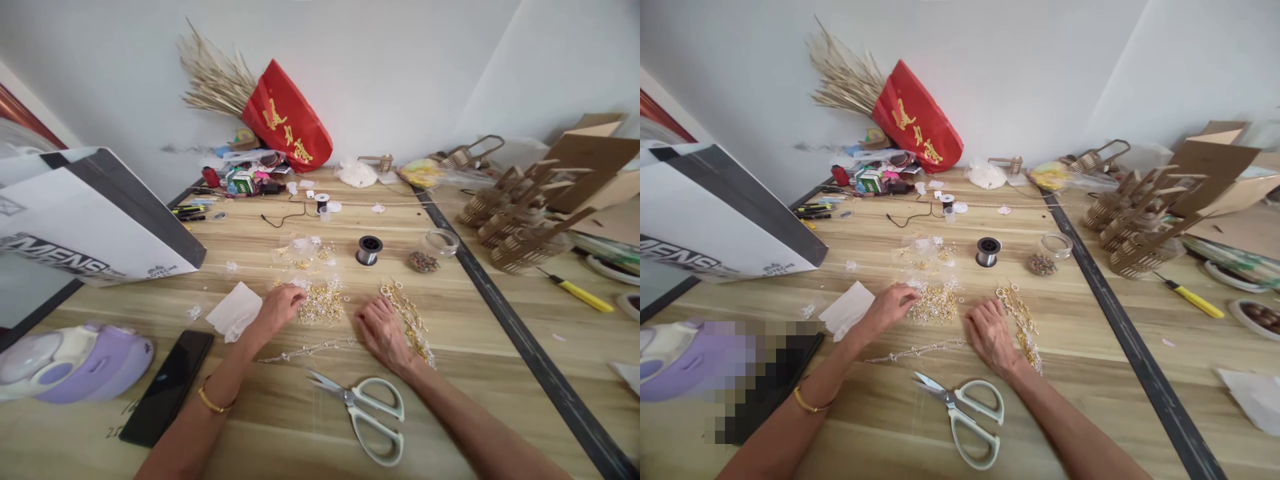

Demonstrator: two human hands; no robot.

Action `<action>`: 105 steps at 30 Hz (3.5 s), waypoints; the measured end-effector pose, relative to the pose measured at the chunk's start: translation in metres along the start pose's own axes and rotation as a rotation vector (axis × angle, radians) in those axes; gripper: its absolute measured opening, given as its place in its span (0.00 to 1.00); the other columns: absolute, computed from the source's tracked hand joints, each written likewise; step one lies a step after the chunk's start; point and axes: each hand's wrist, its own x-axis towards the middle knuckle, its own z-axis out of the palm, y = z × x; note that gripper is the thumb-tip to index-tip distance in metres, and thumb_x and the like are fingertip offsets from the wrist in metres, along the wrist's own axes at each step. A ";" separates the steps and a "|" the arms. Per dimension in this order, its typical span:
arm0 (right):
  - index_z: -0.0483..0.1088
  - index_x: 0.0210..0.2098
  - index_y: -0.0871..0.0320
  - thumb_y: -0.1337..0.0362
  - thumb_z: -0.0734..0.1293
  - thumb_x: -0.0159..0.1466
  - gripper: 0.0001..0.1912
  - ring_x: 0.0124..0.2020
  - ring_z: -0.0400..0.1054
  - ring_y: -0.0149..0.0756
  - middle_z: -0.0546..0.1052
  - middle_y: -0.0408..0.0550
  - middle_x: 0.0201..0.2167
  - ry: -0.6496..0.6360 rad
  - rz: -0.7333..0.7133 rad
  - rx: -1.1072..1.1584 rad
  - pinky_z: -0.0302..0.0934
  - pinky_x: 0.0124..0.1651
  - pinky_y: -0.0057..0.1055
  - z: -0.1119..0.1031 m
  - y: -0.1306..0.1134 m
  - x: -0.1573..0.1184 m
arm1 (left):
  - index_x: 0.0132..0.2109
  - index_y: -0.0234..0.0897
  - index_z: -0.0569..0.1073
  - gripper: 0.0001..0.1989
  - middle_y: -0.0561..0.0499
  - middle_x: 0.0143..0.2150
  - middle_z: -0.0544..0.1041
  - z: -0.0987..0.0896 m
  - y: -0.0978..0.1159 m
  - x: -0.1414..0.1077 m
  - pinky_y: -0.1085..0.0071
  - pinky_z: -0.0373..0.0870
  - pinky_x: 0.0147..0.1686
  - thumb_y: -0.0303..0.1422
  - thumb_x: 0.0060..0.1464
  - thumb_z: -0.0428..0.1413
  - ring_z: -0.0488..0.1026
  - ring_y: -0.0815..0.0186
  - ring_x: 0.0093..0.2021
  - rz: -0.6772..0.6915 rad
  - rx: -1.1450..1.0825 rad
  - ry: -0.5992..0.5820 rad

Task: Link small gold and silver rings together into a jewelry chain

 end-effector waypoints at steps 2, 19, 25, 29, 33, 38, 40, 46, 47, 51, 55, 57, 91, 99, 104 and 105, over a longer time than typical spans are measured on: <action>0.65 0.32 0.57 0.70 0.58 0.65 0.08 0.34 0.61 0.38 0.71 0.47 0.28 0.001 0.000 0.002 0.54 0.49 0.42 0.000 0.000 0.000 | 0.34 0.37 0.75 0.06 0.49 0.35 0.78 0.000 0.002 -0.002 0.69 0.66 0.41 0.24 0.53 0.54 0.72 0.63 0.39 0.003 0.026 -0.012; 0.65 0.32 0.57 0.70 0.58 0.65 0.07 0.34 0.62 0.38 0.72 0.47 0.28 -0.021 -0.011 0.022 0.55 0.45 0.40 0.001 0.002 0.000 | 0.34 0.34 0.74 0.11 0.48 0.33 0.71 0.024 0.011 -0.003 0.68 0.62 0.42 0.26 0.60 0.48 0.66 0.63 0.38 0.318 0.173 -0.028; 0.64 0.32 0.57 0.69 0.59 0.65 0.06 0.34 0.61 0.38 0.72 0.47 0.28 -0.041 -0.008 0.012 0.56 0.44 0.40 -0.001 0.001 0.000 | 0.32 0.34 0.73 0.10 0.48 0.33 0.72 0.026 0.004 -0.002 0.66 0.63 0.43 0.27 0.59 0.49 0.67 0.63 0.38 0.321 0.174 -0.012; 0.64 0.32 0.57 0.70 0.58 0.65 0.06 0.33 0.61 0.38 0.71 0.48 0.28 -0.034 0.010 0.024 0.56 0.45 0.40 -0.001 0.001 -0.001 | 0.33 0.35 0.74 0.09 0.49 0.34 0.73 0.025 -0.001 -0.002 0.66 0.64 0.41 0.27 0.58 0.50 0.68 0.63 0.37 0.278 0.103 0.024; 0.64 0.32 0.57 0.69 0.58 0.65 0.06 0.34 0.61 0.38 0.71 0.48 0.29 -0.033 0.036 0.036 0.56 0.46 0.41 0.000 0.004 -0.002 | 0.34 0.37 0.75 0.07 0.50 0.34 0.75 0.024 -0.006 0.001 0.66 0.65 0.42 0.27 0.57 0.52 0.70 0.63 0.37 0.220 0.038 0.063; 0.65 0.32 0.57 0.68 0.59 0.65 0.06 0.34 0.60 0.38 0.71 0.48 0.29 -0.027 0.062 0.056 0.56 0.44 0.39 0.002 0.007 -0.003 | 0.33 0.37 0.75 0.05 0.50 0.33 0.77 0.022 -0.006 0.003 0.65 0.66 0.42 0.27 0.54 0.55 0.71 0.63 0.37 0.193 -0.031 0.077; 0.64 0.32 0.57 0.68 0.59 0.65 0.06 0.34 0.60 0.38 0.71 0.48 0.29 -0.034 0.069 0.059 0.56 0.43 0.39 0.002 0.007 -0.003 | 0.32 0.37 0.76 0.04 0.50 0.33 0.77 0.021 -0.004 0.003 0.66 0.66 0.41 0.27 0.53 0.56 0.72 0.64 0.36 0.181 -0.088 0.074; 0.65 0.32 0.57 0.68 0.59 0.65 0.06 0.34 0.60 0.38 0.71 0.48 0.29 -0.018 0.065 0.062 0.56 0.43 0.39 0.002 0.007 -0.004 | 0.32 0.36 0.76 0.04 0.50 0.32 0.77 0.016 -0.007 0.004 0.66 0.67 0.41 0.27 0.53 0.56 0.72 0.64 0.36 0.144 -0.110 0.096; 0.65 0.32 0.57 0.68 0.59 0.65 0.06 0.34 0.61 0.38 0.71 0.48 0.29 -0.016 0.063 0.061 0.56 0.43 0.39 0.002 0.007 -0.004 | 0.33 0.36 0.76 0.04 0.50 0.33 0.77 0.015 -0.008 0.004 0.66 0.66 0.41 0.27 0.53 0.55 0.72 0.64 0.36 0.135 -0.090 0.095; 0.65 0.32 0.57 0.68 0.58 0.65 0.07 0.33 0.61 0.38 0.71 0.47 0.28 -0.008 0.045 0.055 0.56 0.42 0.38 0.002 0.008 -0.004 | 0.33 0.38 0.76 0.05 0.50 0.33 0.77 0.012 -0.010 0.003 0.66 0.66 0.41 0.27 0.54 0.55 0.72 0.64 0.36 0.124 -0.030 0.071; 0.65 0.31 0.57 0.68 0.58 0.65 0.07 0.33 0.60 0.38 0.70 0.47 0.27 -0.018 0.047 0.043 0.56 0.41 0.38 0.001 0.007 -0.003 | 0.34 0.37 0.76 0.05 0.50 0.35 0.77 0.009 -0.006 0.002 0.66 0.66 0.43 0.27 0.54 0.55 0.72 0.63 0.38 0.127 -0.017 0.015; 0.64 0.31 0.57 0.69 0.58 0.65 0.07 0.32 0.60 0.37 0.71 0.47 0.27 -0.022 0.043 0.046 0.56 0.41 0.38 0.000 0.006 -0.003 | 0.35 0.36 0.76 0.05 0.49 0.36 0.77 0.009 -0.004 0.001 0.66 0.66 0.43 0.27 0.54 0.55 0.72 0.63 0.39 0.116 -0.017 -0.009; 0.65 0.31 0.57 0.69 0.59 0.65 0.06 0.33 0.62 0.38 0.71 0.47 0.27 -0.007 0.032 0.061 0.56 0.40 0.37 0.000 0.005 -0.002 | 0.35 0.38 0.76 0.08 0.49 0.35 0.72 0.019 0.003 0.002 0.63 0.64 0.45 0.27 0.57 0.52 0.67 0.63 0.39 0.289 0.127 -0.003; 0.65 0.32 0.57 0.68 0.58 0.66 0.07 0.33 0.61 0.39 0.71 0.48 0.28 -0.012 0.038 0.060 0.56 0.40 0.38 0.000 0.005 -0.002 | 0.37 0.38 0.74 0.08 0.50 0.37 0.76 0.011 -0.006 0.005 0.64 0.64 0.45 0.25 0.57 0.51 0.70 0.63 0.39 0.249 0.110 0.035; 0.65 0.32 0.57 0.68 0.58 0.66 0.08 0.32 0.61 0.38 0.71 0.47 0.27 0.013 0.028 0.072 0.56 0.39 0.38 0.000 0.004 -0.002 | 0.36 0.36 0.75 0.09 0.49 0.35 0.77 -0.002 -0.001 0.010 0.64 0.64 0.44 0.25 0.57 0.50 0.70 0.63 0.38 0.226 0.130 -0.002; 0.65 0.32 0.57 0.68 0.58 0.66 0.08 0.32 0.61 0.38 0.71 0.47 0.27 0.014 0.028 0.073 0.56 0.39 0.38 -0.001 0.004 -0.001 | 0.36 0.36 0.75 0.09 0.49 0.35 0.77 -0.003 0.001 0.012 0.65 0.64 0.43 0.26 0.57 0.50 0.70 0.62 0.38 0.238 0.145 -0.015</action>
